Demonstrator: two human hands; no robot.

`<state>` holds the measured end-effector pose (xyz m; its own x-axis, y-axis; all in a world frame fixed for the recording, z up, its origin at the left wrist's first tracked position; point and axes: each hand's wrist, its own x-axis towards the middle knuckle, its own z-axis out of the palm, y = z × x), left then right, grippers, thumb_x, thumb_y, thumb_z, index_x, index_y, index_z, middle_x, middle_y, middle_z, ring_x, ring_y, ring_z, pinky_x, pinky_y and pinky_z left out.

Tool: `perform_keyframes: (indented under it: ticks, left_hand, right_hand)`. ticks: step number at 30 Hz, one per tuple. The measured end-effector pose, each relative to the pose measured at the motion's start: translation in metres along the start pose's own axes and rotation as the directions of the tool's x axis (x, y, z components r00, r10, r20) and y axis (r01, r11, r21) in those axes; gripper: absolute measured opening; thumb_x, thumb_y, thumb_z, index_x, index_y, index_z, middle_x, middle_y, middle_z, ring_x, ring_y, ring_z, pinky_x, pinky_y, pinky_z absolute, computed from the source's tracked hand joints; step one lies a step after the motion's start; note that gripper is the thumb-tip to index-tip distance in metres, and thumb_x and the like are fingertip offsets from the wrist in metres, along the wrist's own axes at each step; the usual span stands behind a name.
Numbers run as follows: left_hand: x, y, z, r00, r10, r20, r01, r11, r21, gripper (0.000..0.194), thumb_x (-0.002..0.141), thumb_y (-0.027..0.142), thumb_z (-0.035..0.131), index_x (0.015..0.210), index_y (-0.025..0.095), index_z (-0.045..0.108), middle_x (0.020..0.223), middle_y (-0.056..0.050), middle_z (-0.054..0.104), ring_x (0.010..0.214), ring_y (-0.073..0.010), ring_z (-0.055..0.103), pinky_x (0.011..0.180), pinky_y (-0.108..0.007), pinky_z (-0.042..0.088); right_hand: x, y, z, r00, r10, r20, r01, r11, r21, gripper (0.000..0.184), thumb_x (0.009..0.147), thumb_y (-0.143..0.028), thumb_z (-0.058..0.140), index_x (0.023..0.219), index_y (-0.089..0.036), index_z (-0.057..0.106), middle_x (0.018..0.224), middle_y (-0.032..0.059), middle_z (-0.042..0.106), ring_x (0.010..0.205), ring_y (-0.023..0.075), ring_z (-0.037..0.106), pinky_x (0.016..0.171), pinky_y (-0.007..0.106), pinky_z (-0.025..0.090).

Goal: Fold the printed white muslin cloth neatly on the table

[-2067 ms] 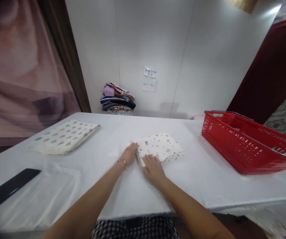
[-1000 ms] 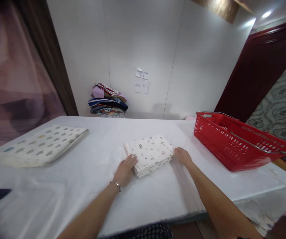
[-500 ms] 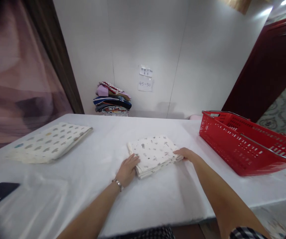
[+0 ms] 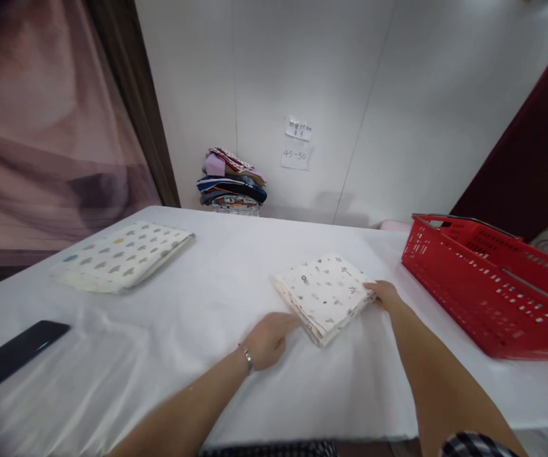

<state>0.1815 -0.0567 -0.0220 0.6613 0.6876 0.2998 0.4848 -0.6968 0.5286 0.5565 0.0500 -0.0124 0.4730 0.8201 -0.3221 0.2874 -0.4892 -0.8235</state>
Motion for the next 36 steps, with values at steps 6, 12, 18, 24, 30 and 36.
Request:
perform_keyframes:
  ticks: [6, 12, 18, 24, 30, 36]
  left_hand:
    - [0.002, -0.014, 0.003, 0.967, -0.204, -0.151, 0.2, 0.979, -0.038, 0.041, 0.072, 0.01, 0.041, 0.105, 0.022, 0.062, 0.109, -0.002, 0.063, 0.103, -0.0164, 0.055, 0.096, -0.034, 0.039]
    - [0.005, -0.027, -0.007, 0.822, -0.519, -0.237, 0.485, 0.854, -0.189, 0.034, 0.076, 0.014, 0.042, 0.101, 0.021, 0.064, 0.103, -0.001, 0.065, 0.095, -0.0143, 0.058, 0.09, -0.027, 0.043]
    - [0.032, -0.039, -0.029, 0.691, -0.686, -0.229, 0.635, 0.727, -0.26, 0.035, 0.082, 0.032, 0.044, 0.11, 0.019, 0.059, 0.105, -0.005, 0.064, 0.094, -0.0166, 0.058, 0.086, -0.029, 0.043]
    - [0.076, -0.052, -0.038, 0.652, -0.742, -0.156, 0.713, 0.669, -0.21, 0.048, 0.083, 0.049, 0.035, 0.112, 0.016, 0.056, 0.116, -0.011, 0.059, 0.102, -0.0219, 0.056, 0.083, -0.031, 0.043]
    - [0.109, -0.06, -0.034, 0.596, -0.803, -0.03, 0.791, 0.593, -0.148, 0.05, 0.072, 0.047, 0.051, 0.109, 0.014, 0.057, 0.114, -0.016, 0.06, 0.095, -0.0253, 0.059, 0.067, -0.028, 0.046]
    - [0.091, -0.058, -0.048, 0.635, -0.772, -0.037, 0.758, 0.632, -0.164, 0.036, 0.064, 0.028, 0.058, 0.097, 0.015, 0.061, 0.101, -0.01, 0.066, 0.091, -0.0215, 0.06, 0.069, -0.024, 0.044]
  right_hand:
    - [-0.005, -0.005, 0.006, 0.913, -0.358, -0.197, 0.194, 0.804, -0.562, 0.056, 0.069, -0.033, 0.062, 0.119, -0.012, 0.05, 0.123, 0.0171, 0.051, 0.113, 0.0324, 0.047, 0.091, 0.044, 0.04]
    - [-0.052, -0.035, 0.06, 0.806, -0.586, 0.083, 0.51, 0.617, -0.6, 0.04, 0.08, -0.032, 0.046, 0.116, -0.018, 0.054, 0.126, 0.0078, 0.051, 0.117, 0.0221, 0.045, 0.1, 0.035, 0.032]
    - [-0.112, -0.043, 0.135, 0.699, -0.538, 0.471, 0.713, 0.474, -0.517, 0.049, 0.084, -0.044, 0.04, 0.127, -0.021, 0.046, 0.138, 0.0075, 0.038, 0.127, 0.0231, 0.032, 0.103, 0.04, 0.025]
    - [-0.125, -0.034, 0.15, 0.655, -0.51, 0.557, 0.738, 0.272, -0.618, 0.05, 0.091, -0.043, 0.022, 0.136, -0.023, 0.033, 0.146, 0.0081, 0.02, 0.134, 0.0244, 0.013, 0.104, 0.046, 0.013]
    - [-0.128, -0.038, 0.148, 0.681, -0.464, 0.567, 0.717, 0.261, -0.647, 0.051, 0.091, -0.043, 0.019, 0.137, -0.024, 0.028, 0.148, 0.0071, 0.015, 0.135, 0.0226, 0.009, 0.105, 0.043, 0.01]
    - [-0.147, -0.037, 0.147, 0.622, -0.474, 0.623, 0.777, 0.274, -0.567, 0.053, 0.091, -0.046, 0.018, 0.138, -0.023, 0.027, 0.148, 0.0071, 0.013, 0.135, 0.0219, 0.009, 0.106, 0.043, 0.008]
